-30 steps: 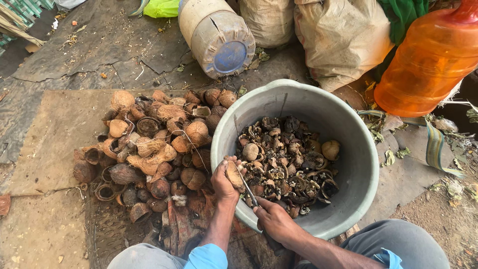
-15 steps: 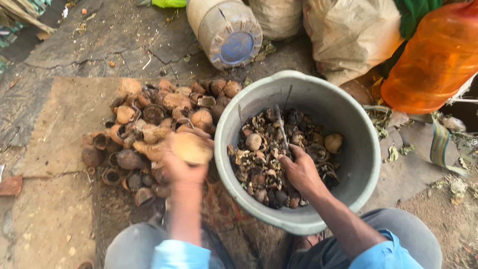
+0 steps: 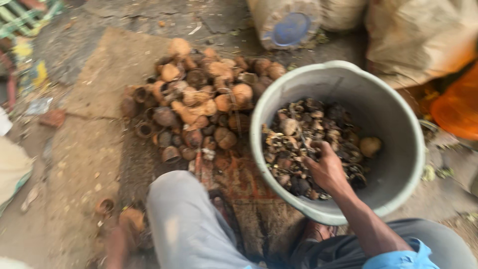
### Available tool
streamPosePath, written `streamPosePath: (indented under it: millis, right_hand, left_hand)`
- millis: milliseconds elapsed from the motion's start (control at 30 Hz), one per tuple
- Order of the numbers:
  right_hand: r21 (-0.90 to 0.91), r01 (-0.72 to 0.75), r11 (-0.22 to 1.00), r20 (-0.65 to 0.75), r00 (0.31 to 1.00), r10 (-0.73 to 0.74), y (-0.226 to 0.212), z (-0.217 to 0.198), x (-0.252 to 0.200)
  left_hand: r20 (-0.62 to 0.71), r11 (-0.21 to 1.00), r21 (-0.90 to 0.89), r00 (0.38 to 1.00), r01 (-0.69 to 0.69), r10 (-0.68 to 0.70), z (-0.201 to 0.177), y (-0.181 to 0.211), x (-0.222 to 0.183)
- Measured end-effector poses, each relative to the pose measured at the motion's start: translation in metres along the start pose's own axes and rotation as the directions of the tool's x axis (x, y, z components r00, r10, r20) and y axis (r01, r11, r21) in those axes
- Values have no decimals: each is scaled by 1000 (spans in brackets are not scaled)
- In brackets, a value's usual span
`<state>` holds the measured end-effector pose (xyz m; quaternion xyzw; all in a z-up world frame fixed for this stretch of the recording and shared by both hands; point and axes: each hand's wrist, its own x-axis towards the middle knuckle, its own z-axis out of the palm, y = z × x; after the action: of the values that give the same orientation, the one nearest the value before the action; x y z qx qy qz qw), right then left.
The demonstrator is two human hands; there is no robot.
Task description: The person uses a knife to scrape out coconut meat from a pile of husks and places the harvested pieces into a large grey tub.
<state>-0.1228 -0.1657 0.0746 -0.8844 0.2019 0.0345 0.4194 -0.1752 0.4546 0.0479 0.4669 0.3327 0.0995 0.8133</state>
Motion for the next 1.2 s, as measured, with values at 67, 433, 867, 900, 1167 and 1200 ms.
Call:
streamPosePath:
  millis: [67,433,867,900,1167,1200]
  right_hand:
    - [-33,-10,999,24,1000,11,-3,8,-1]
    - [-152,-162,975,166,968,186,-6,35,-8]
    - [-243,-127,962,195,965,176,13,49,-2]
    - [-252,-132,959,206,961,186,9,49,-2]
    - [-308,-303,902,262,884,387,-26,48,-4]
    - [-319,-310,896,267,877,399,-28,47,-2]
  left_hand:
    - [-175,993,82,982,86,-71,-57,-24,-17]
    - [-490,801,307,807,514,-330,-128,-70,-66]
    - [-447,360,766,844,532,-296,-111,-125,-3]
    - [-431,290,814,858,503,-280,-108,-128,8]
    - [186,12,982,979,-188,88,49,-146,127]
    - [287,124,944,946,-306,151,86,-150,144]
